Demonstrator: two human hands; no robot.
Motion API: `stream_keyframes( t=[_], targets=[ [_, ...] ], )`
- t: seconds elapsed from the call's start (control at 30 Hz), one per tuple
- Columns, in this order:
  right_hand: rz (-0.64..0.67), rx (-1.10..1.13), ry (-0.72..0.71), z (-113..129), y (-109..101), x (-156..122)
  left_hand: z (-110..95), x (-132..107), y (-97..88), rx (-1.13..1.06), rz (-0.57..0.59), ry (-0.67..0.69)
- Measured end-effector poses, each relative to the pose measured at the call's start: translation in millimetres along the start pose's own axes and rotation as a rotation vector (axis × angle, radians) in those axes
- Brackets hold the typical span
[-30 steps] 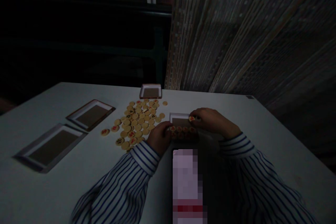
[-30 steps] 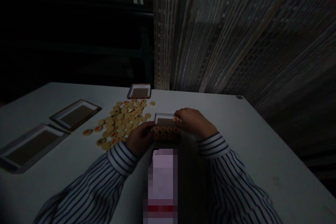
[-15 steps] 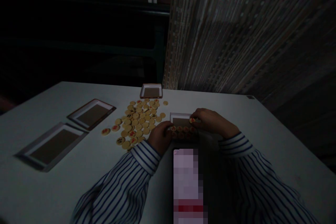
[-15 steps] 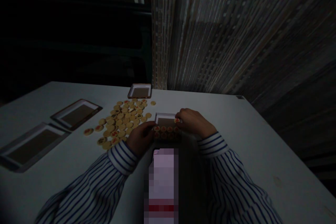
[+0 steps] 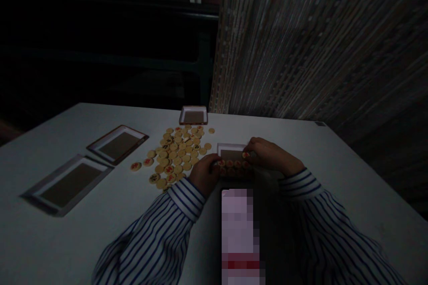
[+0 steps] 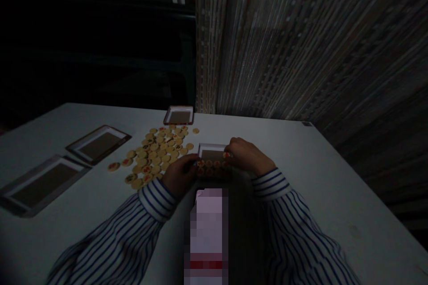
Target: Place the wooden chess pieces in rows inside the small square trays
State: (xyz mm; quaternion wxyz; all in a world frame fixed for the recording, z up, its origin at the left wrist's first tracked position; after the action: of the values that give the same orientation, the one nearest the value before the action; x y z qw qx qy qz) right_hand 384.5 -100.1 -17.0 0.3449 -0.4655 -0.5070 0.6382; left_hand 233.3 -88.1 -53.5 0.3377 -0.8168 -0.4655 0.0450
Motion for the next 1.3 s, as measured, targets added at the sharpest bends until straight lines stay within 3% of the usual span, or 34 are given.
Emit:
stream_keyframes(
  t=[1.3],
  targets=[
    [0.068,-0.014,0.017,1.1,4.5,2.7,-3.4,-0.2,0.0,0.043,0.019,0.005]
  ],
)
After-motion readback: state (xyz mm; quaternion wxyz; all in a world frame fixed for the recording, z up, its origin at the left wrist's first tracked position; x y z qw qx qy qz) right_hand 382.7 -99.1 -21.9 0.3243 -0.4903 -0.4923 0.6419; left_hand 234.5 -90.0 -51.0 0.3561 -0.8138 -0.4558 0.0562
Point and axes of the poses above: each hand's wrist, its own x-axis towards the middle knuckle, its own y-axis out of the palm, z = x × y, the point moved 10 cm from there along x, towards the middle knuckle, and after that the axes turned 13 degrees about z, right-handed, at the moved point
